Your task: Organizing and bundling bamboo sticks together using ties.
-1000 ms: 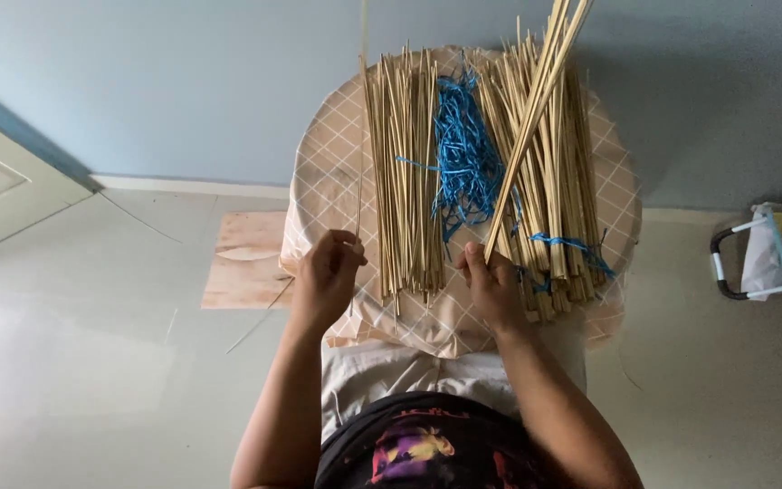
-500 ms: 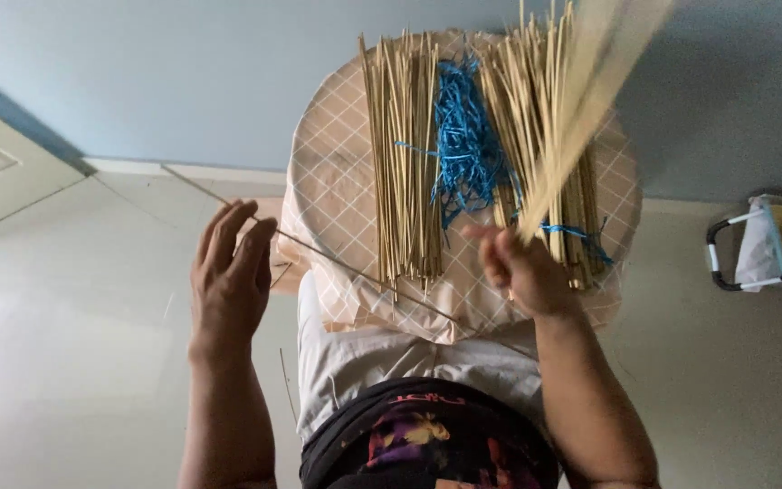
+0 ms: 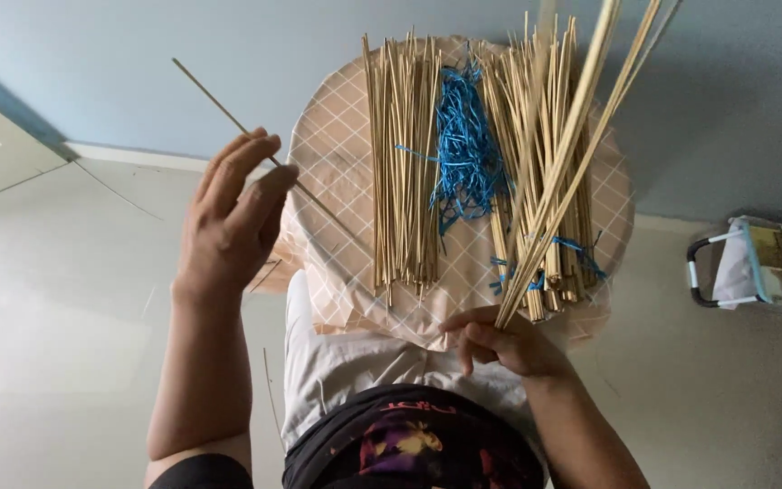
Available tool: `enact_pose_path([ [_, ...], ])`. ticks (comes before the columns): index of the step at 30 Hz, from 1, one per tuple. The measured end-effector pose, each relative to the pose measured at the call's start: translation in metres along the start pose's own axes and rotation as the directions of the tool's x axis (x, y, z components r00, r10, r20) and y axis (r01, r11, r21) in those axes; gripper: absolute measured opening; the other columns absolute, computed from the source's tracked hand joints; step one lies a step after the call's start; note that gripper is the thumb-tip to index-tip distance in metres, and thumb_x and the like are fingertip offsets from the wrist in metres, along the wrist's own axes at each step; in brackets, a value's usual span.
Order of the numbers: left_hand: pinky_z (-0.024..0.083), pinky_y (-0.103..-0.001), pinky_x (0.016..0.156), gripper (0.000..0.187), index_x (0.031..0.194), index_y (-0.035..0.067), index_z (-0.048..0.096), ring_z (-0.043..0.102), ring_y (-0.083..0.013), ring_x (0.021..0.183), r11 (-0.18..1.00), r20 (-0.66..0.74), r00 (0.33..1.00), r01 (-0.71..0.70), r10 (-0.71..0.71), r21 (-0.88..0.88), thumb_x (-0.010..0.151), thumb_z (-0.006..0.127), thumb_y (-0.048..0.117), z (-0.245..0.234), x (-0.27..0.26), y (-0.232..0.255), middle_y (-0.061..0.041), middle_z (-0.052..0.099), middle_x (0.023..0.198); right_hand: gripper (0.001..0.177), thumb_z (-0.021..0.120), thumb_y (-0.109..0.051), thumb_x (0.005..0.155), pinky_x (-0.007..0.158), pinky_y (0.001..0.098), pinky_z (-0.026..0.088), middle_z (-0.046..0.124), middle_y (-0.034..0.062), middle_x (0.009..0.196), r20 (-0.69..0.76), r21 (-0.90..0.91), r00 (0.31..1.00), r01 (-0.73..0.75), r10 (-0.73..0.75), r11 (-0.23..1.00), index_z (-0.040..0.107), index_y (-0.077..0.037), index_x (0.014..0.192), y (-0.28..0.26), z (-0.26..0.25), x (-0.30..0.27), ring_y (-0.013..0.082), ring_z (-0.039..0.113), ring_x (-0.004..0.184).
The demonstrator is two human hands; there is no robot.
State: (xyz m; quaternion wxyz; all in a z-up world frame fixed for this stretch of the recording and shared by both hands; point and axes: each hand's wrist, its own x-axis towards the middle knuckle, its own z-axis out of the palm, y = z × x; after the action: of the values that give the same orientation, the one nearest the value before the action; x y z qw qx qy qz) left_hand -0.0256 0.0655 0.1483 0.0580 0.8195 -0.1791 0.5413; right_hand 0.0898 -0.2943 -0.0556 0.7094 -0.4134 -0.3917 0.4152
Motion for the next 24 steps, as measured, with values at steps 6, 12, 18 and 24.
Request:
enact_pose_path([
  [6,0.060,-0.052,0.092,0.012,0.106,0.003,0.076,0.070,-0.0452,0.113,0.996,-0.006,0.997,-0.078,0.078,0.030,0.099,0.068,-0.002,0.010,0.001,-0.012,-0.023,0.070,0.121,0.057,0.063,-0.033,0.100,0.038,0.0198,0.024,0.074,0.0296,0.071,0.052,0.041,0.989,-0.139,0.136,0.990,0.058,0.007,0.139,-0.009,0.015,0.001,0.0053,0.035,0.037],
  [12,0.051,-0.053,0.129,0.037,0.148,0.018,0.063,0.039,-0.0381,0.155,0.987,0.051,0.992,0.110,-0.117,0.118,0.114,0.075,0.015,0.030,-0.015,-0.035,-0.018,0.025,0.166,0.039,0.042,-0.035,0.113,0.039,0.0259,0.026,0.034,-0.0087,0.057,0.280,-0.245,0.957,-0.002,0.073,0.969,0.069,-0.007,0.116,-0.018,0.024,0.009,0.0068,0.027,0.042],
  [18,0.055,-0.053,0.061,0.023,0.106,0.004,0.071,0.073,-0.0418,0.073,0.684,0.129,0.673,0.709,-0.729,0.169,0.098,0.069,0.025,0.093,-0.026,0.007,-0.019,0.073,0.076,0.054,0.043,-0.051,0.107,0.024,0.0281,0.029,0.045,0.0074,0.037,-0.532,-0.380,0.824,-0.030,-0.193,0.924,0.070,-0.009,0.088,-0.048,0.013,0.054,0.0144,0.037,0.023],
  [24,0.060,-0.052,0.080,0.051,0.108,0.011,0.077,0.075,-0.0390,0.091,0.481,0.611,0.187,0.799,-0.769,0.360,0.091,0.066,0.058,0.162,-0.097,0.012,-0.015,0.077,0.094,0.062,0.046,-0.066,0.103,0.047,0.0303,0.036,0.050,0.0008,0.047,-0.777,-0.502,0.590,-0.369,-0.220,0.782,0.064,-0.017,0.069,-0.016,-0.017,0.082,0.0162,0.048,0.043],
])
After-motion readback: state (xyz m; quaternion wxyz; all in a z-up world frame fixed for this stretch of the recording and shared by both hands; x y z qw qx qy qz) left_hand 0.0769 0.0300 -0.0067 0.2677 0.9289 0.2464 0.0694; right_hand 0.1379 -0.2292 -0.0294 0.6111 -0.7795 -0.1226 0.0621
